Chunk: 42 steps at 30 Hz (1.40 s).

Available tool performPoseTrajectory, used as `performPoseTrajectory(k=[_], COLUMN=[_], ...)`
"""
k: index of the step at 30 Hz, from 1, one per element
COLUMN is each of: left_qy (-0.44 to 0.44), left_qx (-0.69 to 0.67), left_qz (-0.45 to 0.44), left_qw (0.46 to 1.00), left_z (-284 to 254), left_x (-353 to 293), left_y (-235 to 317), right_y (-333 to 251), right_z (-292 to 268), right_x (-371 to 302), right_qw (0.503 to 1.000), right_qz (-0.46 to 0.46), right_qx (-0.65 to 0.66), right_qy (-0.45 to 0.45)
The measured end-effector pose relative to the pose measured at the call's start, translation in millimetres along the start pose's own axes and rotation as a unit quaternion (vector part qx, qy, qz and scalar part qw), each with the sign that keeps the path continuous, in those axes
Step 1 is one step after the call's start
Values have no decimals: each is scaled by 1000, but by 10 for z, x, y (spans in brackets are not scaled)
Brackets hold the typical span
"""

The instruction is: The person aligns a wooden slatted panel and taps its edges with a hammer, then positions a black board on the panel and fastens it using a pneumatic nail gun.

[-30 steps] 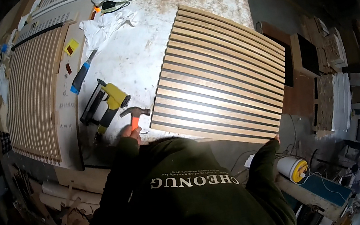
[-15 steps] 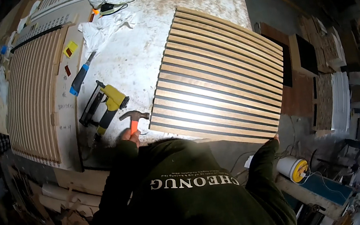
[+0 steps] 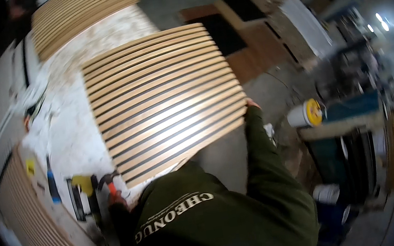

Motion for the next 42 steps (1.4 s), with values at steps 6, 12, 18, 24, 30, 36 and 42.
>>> performPoseTrajectory(k=[6, 12, 18, 24, 30, 36, 42], left_qy=[-12, 15, 117, 61, 90, 164, 118], left_qx=[-32, 16, -46, -270, -175, -174, -146], left_qz=[-22, 80, 202, 174, 198, 324, 309], left_qw=[999, 997, 971, 945, 960, 915, 932], left_z=[67, 132, 19, -168, -198, -18, 46], left_x=[252, 69, -502, -588, -498, -328, -350], left_y=[116, 390, 881, 1541, 1853, 1722, 1757], right_y=[-257, -161, -232, -735, -184, 259, 606], right_z=[-138, -316, -231, 599, 1939, 3167, 3510], right_x=[-289, 82, -68, -1417, -2056, -3498, -3608], right_qw=[989, 996, 989, 698, 568, 467, 413], right_qz=[-69, -18, 61, -437, -688, -674, -655], right_qx=[37, 31, 80, -497, -437, -465, -536], right_qy=[122, 76, -104, 274, -118, -335, -337])
Point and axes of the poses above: each hand's wrist, its own x-axis towards the middle knuckle, its own z-axis out of the palm, y = z × x, the point moved 3 cm from there along x, towards the middle knuckle, and after that the axes turned 10 degrees about y, right-handed, at the moved point
